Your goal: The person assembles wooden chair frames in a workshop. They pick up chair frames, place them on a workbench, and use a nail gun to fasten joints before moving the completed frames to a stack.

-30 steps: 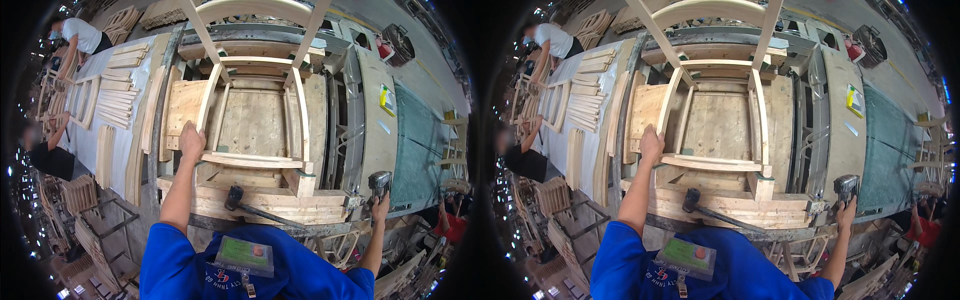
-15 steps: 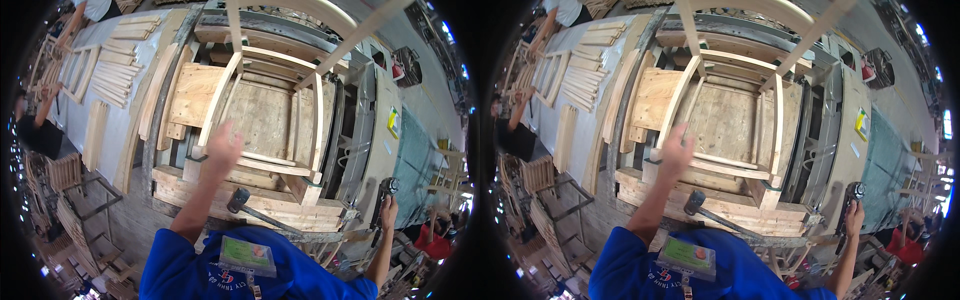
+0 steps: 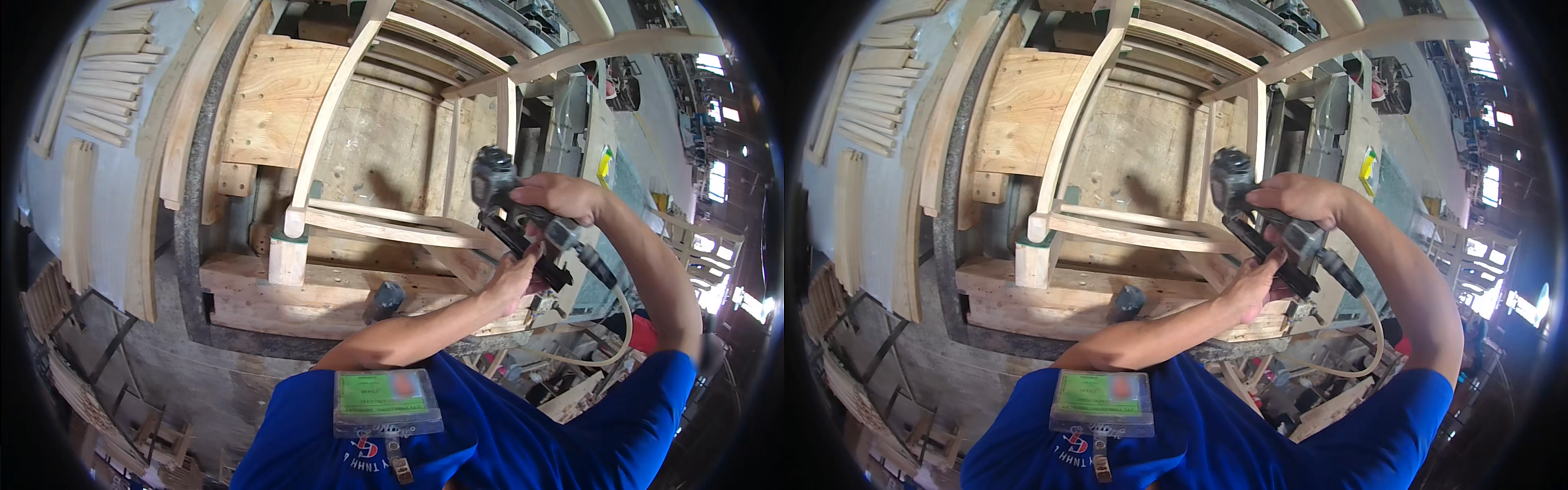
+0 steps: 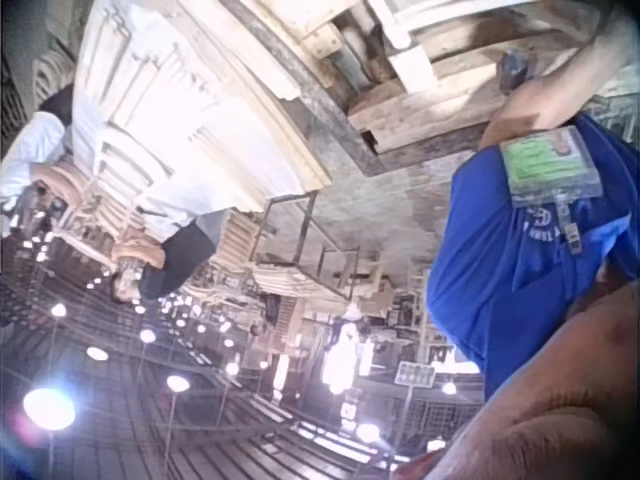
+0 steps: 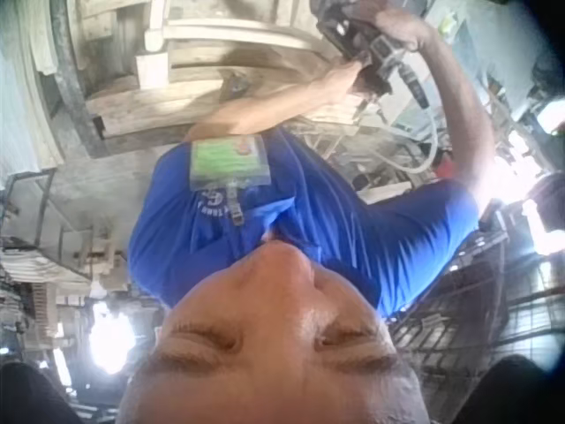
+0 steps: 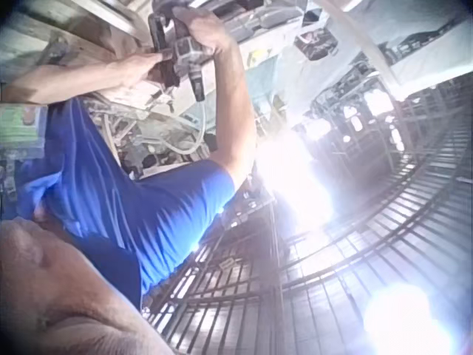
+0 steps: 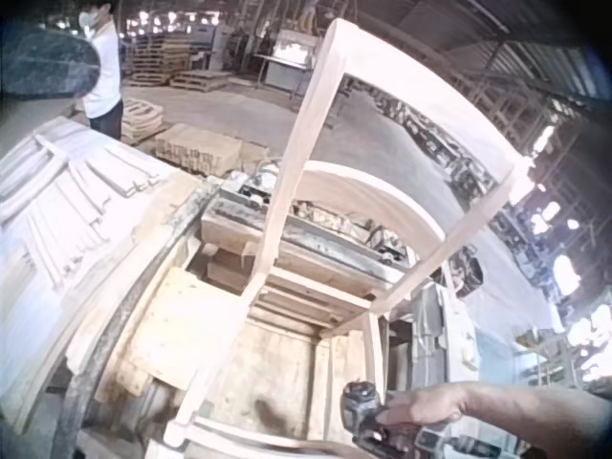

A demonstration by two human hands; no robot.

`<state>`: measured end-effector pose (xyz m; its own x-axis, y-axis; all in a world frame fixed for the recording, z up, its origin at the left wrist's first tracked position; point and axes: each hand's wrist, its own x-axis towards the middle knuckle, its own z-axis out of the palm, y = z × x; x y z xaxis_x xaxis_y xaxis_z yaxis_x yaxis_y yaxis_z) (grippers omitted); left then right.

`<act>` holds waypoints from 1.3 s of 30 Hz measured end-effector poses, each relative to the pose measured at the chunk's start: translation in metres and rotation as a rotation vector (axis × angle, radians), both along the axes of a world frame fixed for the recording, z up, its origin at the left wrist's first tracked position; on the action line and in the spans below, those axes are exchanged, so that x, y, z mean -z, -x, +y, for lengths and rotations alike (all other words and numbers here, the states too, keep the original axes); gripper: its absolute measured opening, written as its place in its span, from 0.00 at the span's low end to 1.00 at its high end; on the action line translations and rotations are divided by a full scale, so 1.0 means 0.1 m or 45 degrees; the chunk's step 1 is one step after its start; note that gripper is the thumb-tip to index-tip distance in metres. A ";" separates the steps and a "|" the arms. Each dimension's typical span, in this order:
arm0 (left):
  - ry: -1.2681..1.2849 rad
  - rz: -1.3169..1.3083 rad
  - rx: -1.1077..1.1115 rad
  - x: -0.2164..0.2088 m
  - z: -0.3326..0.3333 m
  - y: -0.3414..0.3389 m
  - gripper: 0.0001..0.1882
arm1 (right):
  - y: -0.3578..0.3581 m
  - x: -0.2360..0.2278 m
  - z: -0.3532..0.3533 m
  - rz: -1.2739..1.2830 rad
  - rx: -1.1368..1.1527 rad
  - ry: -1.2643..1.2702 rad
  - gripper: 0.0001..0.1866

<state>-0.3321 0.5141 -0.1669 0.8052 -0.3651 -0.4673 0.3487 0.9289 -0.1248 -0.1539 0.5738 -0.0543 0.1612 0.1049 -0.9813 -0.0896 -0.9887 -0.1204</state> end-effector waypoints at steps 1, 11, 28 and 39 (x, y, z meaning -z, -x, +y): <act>0.085 0.033 0.020 0.04 0.05 -0.01 0.22 | -0.05 0.21 -0.05 0.040 -0.022 -0.033 0.20; 0.348 0.124 -0.054 0.36 0.12 -0.06 0.26 | -0.13 1.16 0.05 0.266 0.150 0.322 0.24; 0.336 -0.004 0.025 0.19 0.10 -0.05 0.27 | -0.01 0.88 0.09 0.194 0.096 0.309 0.25; -0.003 0.457 -0.515 0.62 1.53 -0.54 0.28 | 0.18 0.87 0.41 -0.626 -1.562 0.000 0.41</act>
<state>-0.2783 0.6671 -0.2290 0.6707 -0.0579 -0.7395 -0.1010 0.9805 -0.1684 -0.1720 0.6147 -0.1414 0.2994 0.4372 -0.8481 0.9106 -0.3962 0.1172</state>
